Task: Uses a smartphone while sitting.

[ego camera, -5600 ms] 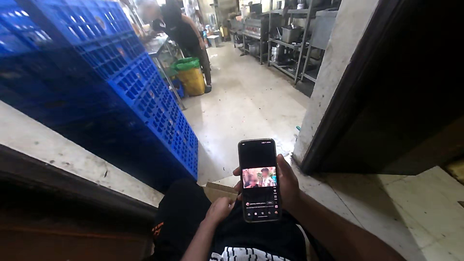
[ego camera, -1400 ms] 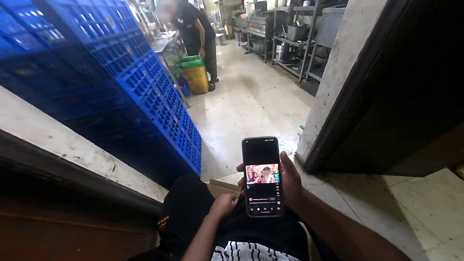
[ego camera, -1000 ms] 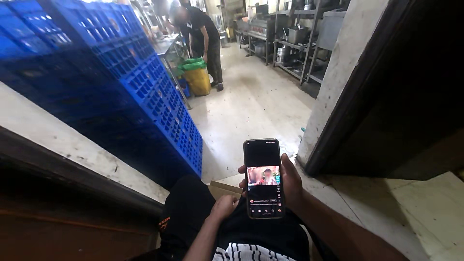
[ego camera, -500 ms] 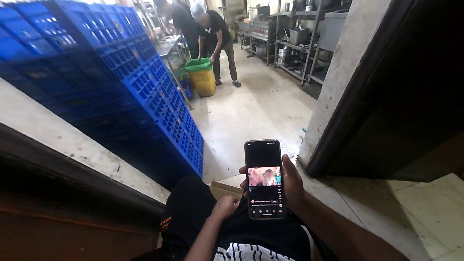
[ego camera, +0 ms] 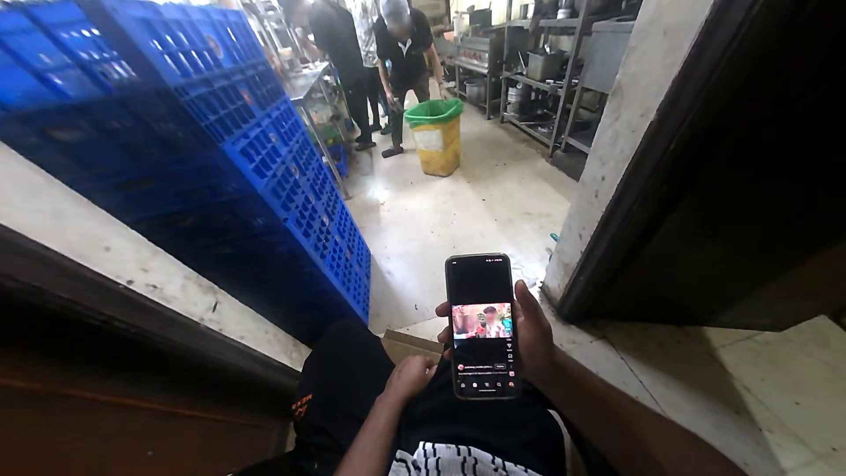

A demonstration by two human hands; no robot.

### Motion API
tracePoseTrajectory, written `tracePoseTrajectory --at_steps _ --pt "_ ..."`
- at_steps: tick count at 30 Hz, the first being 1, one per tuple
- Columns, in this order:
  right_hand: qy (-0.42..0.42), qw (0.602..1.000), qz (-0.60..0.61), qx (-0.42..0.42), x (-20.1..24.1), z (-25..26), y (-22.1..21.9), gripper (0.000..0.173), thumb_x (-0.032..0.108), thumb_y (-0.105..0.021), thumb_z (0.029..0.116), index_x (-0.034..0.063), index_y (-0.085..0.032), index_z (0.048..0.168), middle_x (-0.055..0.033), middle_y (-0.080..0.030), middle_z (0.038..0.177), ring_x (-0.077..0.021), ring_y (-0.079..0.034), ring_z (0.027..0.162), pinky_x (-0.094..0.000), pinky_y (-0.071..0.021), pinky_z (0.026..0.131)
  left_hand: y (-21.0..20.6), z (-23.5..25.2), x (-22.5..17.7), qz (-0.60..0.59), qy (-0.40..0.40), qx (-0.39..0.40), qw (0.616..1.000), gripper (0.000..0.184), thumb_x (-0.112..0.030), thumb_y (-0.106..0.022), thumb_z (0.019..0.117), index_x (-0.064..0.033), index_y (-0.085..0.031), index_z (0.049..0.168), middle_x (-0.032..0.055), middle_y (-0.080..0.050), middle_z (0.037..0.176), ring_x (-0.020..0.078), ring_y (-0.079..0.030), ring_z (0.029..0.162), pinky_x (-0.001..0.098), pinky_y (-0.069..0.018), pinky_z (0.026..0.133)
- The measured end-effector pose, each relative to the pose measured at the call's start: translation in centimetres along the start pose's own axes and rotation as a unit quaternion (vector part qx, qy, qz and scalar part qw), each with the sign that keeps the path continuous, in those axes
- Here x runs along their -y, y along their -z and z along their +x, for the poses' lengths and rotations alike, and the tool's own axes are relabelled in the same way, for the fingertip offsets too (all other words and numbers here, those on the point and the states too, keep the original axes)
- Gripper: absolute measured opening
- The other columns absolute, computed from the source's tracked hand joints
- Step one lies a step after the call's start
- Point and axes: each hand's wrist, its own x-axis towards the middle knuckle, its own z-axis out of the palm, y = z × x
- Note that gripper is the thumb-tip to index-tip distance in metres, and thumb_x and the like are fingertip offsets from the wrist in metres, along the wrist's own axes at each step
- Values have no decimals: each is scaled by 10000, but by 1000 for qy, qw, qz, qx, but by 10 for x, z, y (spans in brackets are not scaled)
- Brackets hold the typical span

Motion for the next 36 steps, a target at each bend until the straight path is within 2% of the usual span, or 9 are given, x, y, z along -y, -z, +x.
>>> tracePoseTrajectory --at_steps 12,17,36 --pt "-4 999 33 26 0 1 2 829 815 -586 795 151 -630 1289 -195 -693 1208 -351 -709 1050 -531 -578 908 0 0 0 1 -4 -5 1000 442 -356 -451 1107 -9 -684 1251 228 -685 1274 381 -635 1251 580 -472 1073" --pt "-5 999 34 10 1 0 0 831 807 -613 782 144 -635 1282 -201 -695 1198 -355 -711 1041 -534 -582 898 -1 0 1 1 -1 -4 1000 436 -353 -457 1106 -11 -686 1250 232 -685 1271 382 -636 1249 580 -475 1069" --pt "-6 1000 20 11 0 0 -1 856 847 -563 779 152 -640 1273 -191 -704 1188 -339 -719 1026 -513 -589 888 1 -2 -2 3 2 2 1000 452 -351 -429 1116 6 -680 1234 244 -678 1273 383 -635 1248 580 -471 1068"
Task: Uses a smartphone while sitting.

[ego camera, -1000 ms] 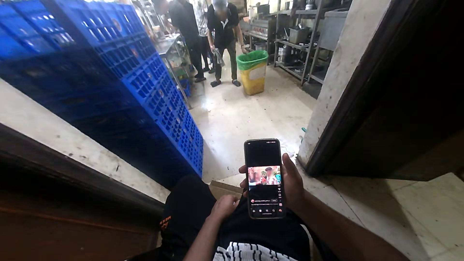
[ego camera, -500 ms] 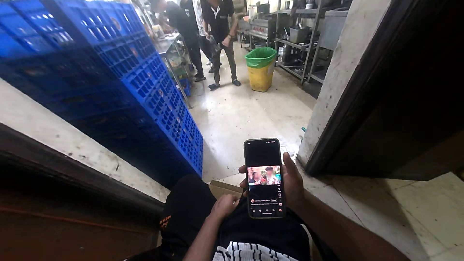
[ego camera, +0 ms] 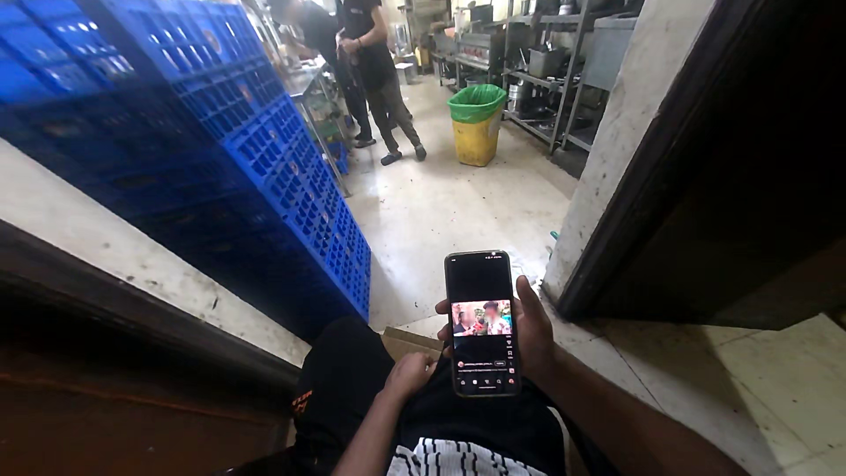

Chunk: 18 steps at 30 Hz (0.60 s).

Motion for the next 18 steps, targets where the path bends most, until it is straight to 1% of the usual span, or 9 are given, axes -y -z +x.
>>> tracePoseTrajectory --at_steps 5,7,8,9,10,11,12,14,18 --pt "4 1000 4 11 0 0 1 844 836 -559 794 152 -644 1281 -194 -699 1202 -344 -714 1043 -523 -582 904 0 0 0 2 -2 -3 1000 461 -361 -422 1117 -1 -682 1241 235 -681 1277 382 -632 1255 578 -471 1073" --pt "3 1000 2 -2 2 0 -7 828 827 -530 821 139 -631 1271 -175 -712 1173 -319 -724 1017 -485 -593 886 -1 1 1 5 -4 -3 1000 455 -356 -425 1116 -3 -682 1242 231 -681 1280 377 -634 1254 572 -472 1073" --pt "5 1000 -11 -9 3 1 -13 799 819 -484 846 141 -602 1253 -146 -722 1147 -283 -732 992 -440 -602 862 -1 1 1 4 -5 -4 1000 448 -348 -430 1115 -1 -683 1241 234 -682 1275 379 -636 1250 574 -471 1072" --pt "5 1000 -12 -10 3 1 -12 807 821 -486 844 137 -605 1256 -150 -722 1149 -287 -732 992 -444 -602 861 0 1 1 3 -5 -4 1000 445 -346 -434 1113 -1 -683 1240 235 -683 1271 381 -636 1247 576 -471 1070" --pt "3 1000 -2 -4 1 1 -6 850 835 -534 812 129 -626 1276 -180 -711 1173 -322 -723 1016 -489 -595 882 0 1 1 1 -4 -4 1000 445 -349 -434 1113 -2 -683 1238 235 -684 1268 380 -637 1244 576 -473 1068" --pt "2 1000 -2 1 1 1 -3 865 838 -548 801 128 -626 1290 -190 -703 1189 -335 -718 1030 -506 -590 894 0 1 0 0 -3 -3 1000 445 -349 -433 1114 -1 -683 1235 235 -684 1265 379 -638 1241 577 -474 1066" --pt "3 1000 -5 -4 2 0 -6 852 828 -539 815 124 -618 1288 -182 -708 1182 -326 -722 1019 -490 -594 886 1 0 0 0 -2 -1 1000 447 -349 -430 1114 1 -682 1232 238 -683 1265 382 -637 1242 580 -472 1066" --pt "2 999 -19 -27 6 1 -23 784 792 -470 871 117 -578 1256 -124 -730 1124 -259 -738 960 -402 -606 841 1 0 0 0 -3 -2 1000 446 -346 -433 1113 3 -684 1231 242 -681 1267 388 -637 1241 585 -471 1064" --pt "-3 1000 -14 -27 8 1 -26 789 790 -471 874 103 -577 1248 -116 -732 1106 -241 -737 948 -386 -604 840 0 1 1 4 -4 -2 1000 454 -355 -428 1114 2 -681 1234 236 -682 1268 384 -636 1244 581 -470 1067"
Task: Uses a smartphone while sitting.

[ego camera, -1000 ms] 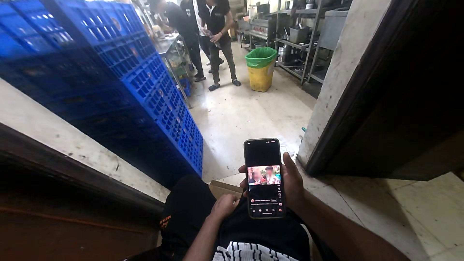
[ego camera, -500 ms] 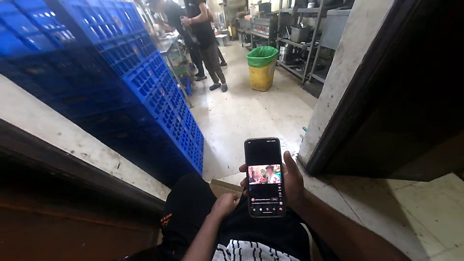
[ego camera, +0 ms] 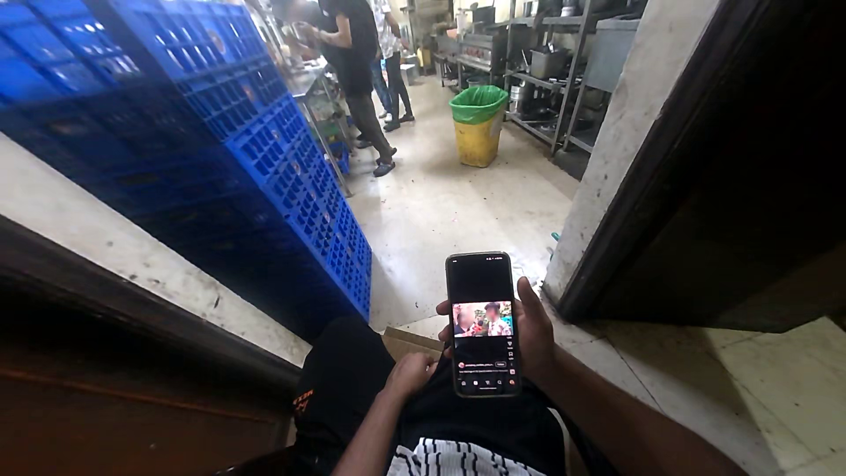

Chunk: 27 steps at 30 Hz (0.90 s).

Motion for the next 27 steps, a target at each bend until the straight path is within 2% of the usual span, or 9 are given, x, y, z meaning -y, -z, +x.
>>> tracePoseTrajectory --at_steps 2,3,5,27 --pt "4 1000 4 14 -4 0 10 819 819 -518 829 122 -605 1252 -140 -724 1138 -274 -732 983 -432 -601 864 0 -1 0 -2 -1 0 1000 445 -349 -433 1113 0 -681 1237 235 -680 1271 384 -634 1246 584 -470 1066" --pt "5 1000 13 27 -7 1 21 853 829 -553 805 124 -629 1279 -179 -707 1181 -322 -720 1022 -492 -590 891 0 -1 0 -5 0 -2 1000 442 -352 -440 1110 -6 -684 1238 234 -682 1269 385 -637 1243 588 -473 1064" --pt "6 999 14 34 -10 1 29 863 840 -566 784 146 -638 1291 -198 -694 1208 -350 -711 1043 -531 -582 901 -1 -1 0 -8 2 -4 1000 438 -357 -447 1108 -14 -686 1238 233 -684 1267 385 -639 1238 591 -474 1061" --pt "1 999 19 34 -9 0 28 839 828 -585 782 150 -649 1271 -195 -702 1193 -345 -713 1043 -521 -581 906 -3 3 3 -7 0 -5 1000 435 -353 -449 1108 -7 -684 1230 235 -683 1265 387 -641 1233 593 -478 1055"
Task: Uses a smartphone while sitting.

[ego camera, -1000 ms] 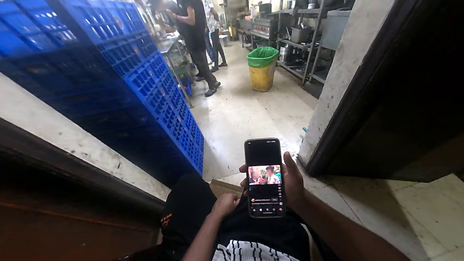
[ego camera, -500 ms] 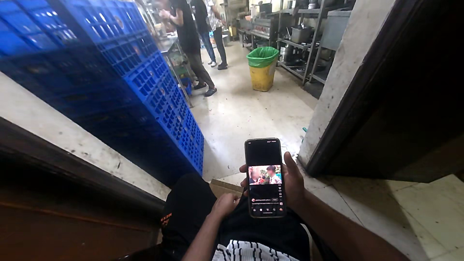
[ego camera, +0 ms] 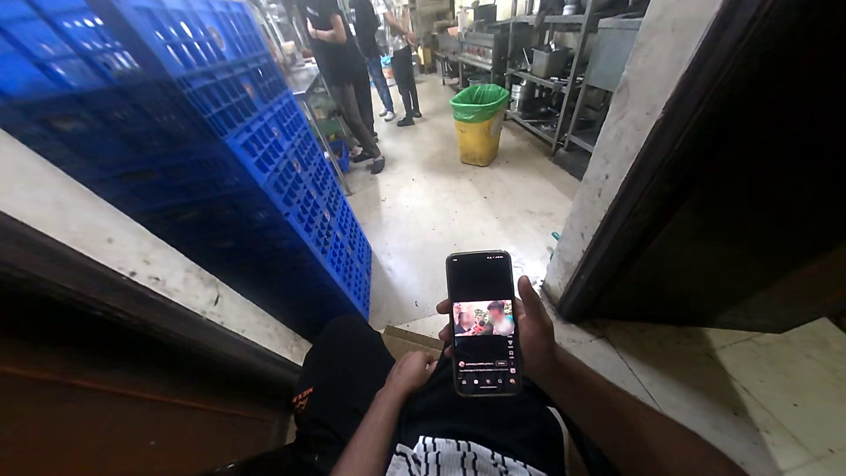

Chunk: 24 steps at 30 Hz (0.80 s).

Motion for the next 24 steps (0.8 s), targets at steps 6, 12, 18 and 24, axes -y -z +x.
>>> tracePoseTrajectory --at_steps 6,12,18,24 --pt "2 1000 -8 -6 0 0 -1 862 846 -564 780 144 -641 1275 -194 -700 1192 -345 -713 1036 -528 -582 901 -11 16 13 7 -11 -2 1000 456 -374 -428 1105 -20 -693 1218 218 -697 1244 375 -653 1222 594 -494 1042" --pt "4 1000 -5 -2 -1 0 0 843 833 -573 787 150 -649 1276 -196 -703 1188 -348 -714 1040 -531 -581 906 -13 18 15 3 -10 2 1000 466 -383 -427 1106 -18 -696 1212 218 -698 1241 377 -655 1216 594 -492 1044" --pt "3 1000 -5 -4 0 0 -1 838 824 -590 783 145 -647 1271 -194 -704 1184 -343 -714 1040 -526 -581 907 -4 6 5 3 -10 -1 1000 447 -358 -443 1108 -4 -686 1233 233 -687 1260 382 -643 1235 592 -480 1057" --pt "2 1000 0 7 1 0 -1 839 826 -576 792 148 -638 1282 -196 -695 1207 -347 -710 1051 -524 -581 906 0 -2 0 1 -6 -4 1000 442 -348 -445 1110 -1 -680 1249 239 -681 1272 390 -634 1249 591 -470 1070"
